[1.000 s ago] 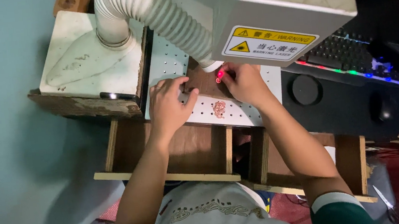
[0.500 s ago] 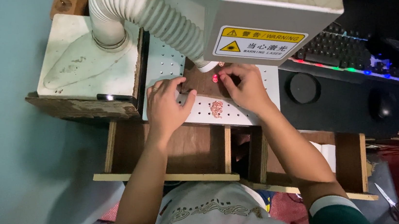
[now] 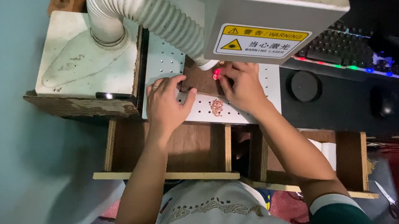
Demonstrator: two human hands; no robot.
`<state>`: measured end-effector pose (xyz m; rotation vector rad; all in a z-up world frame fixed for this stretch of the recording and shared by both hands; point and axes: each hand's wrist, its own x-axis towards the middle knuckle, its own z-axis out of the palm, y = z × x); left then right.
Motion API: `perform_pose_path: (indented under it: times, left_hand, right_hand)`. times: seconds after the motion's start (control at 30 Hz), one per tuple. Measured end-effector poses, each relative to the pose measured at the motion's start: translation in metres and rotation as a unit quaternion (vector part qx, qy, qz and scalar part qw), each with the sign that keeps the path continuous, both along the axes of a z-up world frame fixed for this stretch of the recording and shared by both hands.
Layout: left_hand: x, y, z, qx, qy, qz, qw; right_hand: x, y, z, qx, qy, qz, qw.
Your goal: Positioning and removing small jewelry components from a laser engraving machine.
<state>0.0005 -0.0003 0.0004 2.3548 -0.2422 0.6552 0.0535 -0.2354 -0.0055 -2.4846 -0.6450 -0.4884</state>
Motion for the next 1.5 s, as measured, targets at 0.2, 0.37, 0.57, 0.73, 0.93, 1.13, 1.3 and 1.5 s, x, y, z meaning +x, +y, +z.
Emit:
perform_pose_path:
  times: [0.2,0.37,0.57,0.73,0.93,1.13,1.3,1.5]
  left_hand:
    - [-0.004,0.000,0.008,-0.001,0.026,-0.003,1.000]
    - [-0.002,0.000,0.001,0.001,0.007,-0.001,1.000]
    - [0.001,0.001,-0.003,-0.001,-0.011,0.005,1.000]
    - [0.001,0.000,-0.004,-0.006,-0.018,-0.004,1.000]
    - [0.001,0.001,-0.006,0.001,-0.017,-0.001,1.000]
    - [0.001,-0.001,-0.004,-0.004,-0.013,-0.001,1.000]
    - [0.001,0.000,-0.004,0.007,-0.024,0.001,1.000]
    - [0.002,0.001,-0.014,0.009,-0.006,0.004,1.000]
  right_hand:
    - [-0.002,-0.008,-0.009,-0.103,-0.144,-0.011,0.984]
    - [-0.017,0.000,0.015,-0.119,-0.164,-0.020,0.979]
    - [-0.019,-0.007,0.009,0.052,-0.071,0.003,0.996]
    - [-0.021,-0.006,0.007,0.074,-0.049,0.009,0.996]
    - [-0.020,-0.002,0.005,0.009,-0.066,0.013,0.998]
    - [-0.021,-0.001,0.001,-0.066,-0.128,0.000,0.990]
    - [-0.022,-0.005,-0.005,-0.054,-0.124,0.000,0.991]
    - [-0.029,-0.019,0.004,0.084,-0.062,-0.009,0.994]
